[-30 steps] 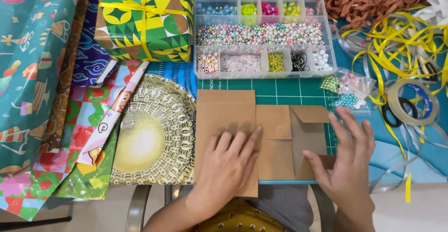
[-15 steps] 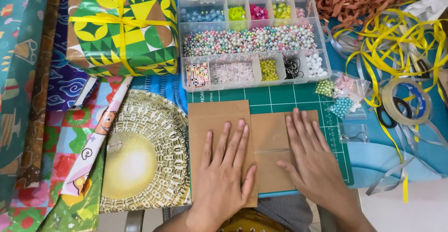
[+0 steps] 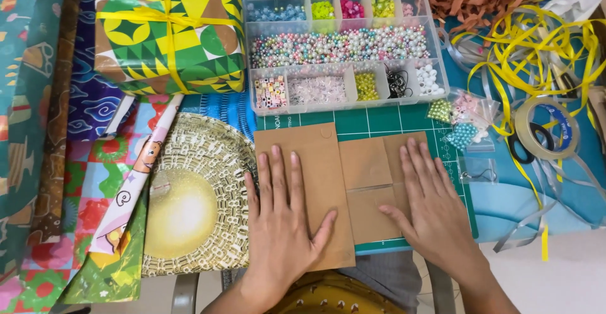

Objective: The person folds a flat cardboard sheet into a box shape, tucks flaps into slots, and uses scissors to trim excess material from the corners. The box is assembled on a cutting mat surrounded by craft supplies.

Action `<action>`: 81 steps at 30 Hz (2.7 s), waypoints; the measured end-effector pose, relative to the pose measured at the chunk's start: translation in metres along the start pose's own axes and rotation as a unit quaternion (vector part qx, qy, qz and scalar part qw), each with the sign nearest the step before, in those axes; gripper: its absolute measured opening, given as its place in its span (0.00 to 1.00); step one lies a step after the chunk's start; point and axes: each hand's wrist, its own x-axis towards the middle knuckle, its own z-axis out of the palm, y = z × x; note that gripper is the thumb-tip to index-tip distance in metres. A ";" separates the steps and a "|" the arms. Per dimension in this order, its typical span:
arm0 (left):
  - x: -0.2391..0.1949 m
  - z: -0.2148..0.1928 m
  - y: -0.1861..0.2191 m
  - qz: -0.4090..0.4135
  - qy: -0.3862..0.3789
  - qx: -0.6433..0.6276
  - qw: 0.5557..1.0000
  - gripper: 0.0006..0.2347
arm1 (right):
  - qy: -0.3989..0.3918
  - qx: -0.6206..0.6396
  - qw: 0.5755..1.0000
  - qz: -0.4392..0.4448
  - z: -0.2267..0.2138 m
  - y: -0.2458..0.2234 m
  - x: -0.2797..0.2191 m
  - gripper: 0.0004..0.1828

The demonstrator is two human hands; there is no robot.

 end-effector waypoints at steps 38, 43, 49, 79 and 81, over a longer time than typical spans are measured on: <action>0.012 -0.021 0.004 0.130 -0.060 -0.078 0.987 0.42 | 0.013 0.058 0.997 0.058 0.001 -0.010 0.020 0.43; -0.003 -0.034 0.009 0.166 -0.063 -0.015 0.984 0.52 | 0.019 0.080 0.994 0.066 0.002 -0.008 0.018 0.43; -0.022 -0.085 -0.018 0.131 -0.089 -0.424 0.892 0.39 | 0.015 0.109 0.991 0.080 0.000 -0.009 0.016 0.41; 0.010 -0.066 -0.015 0.226 -0.091 -0.349 0.905 0.12 | 0.051 0.393 0.904 0.163 -0.036 0.010 -0.005 0.28; 0.008 -0.065 -0.015 0.249 -0.118 -0.370 0.887 0.12 | 0.051 0.397 0.902 0.159 -0.038 0.010 -0.005 0.27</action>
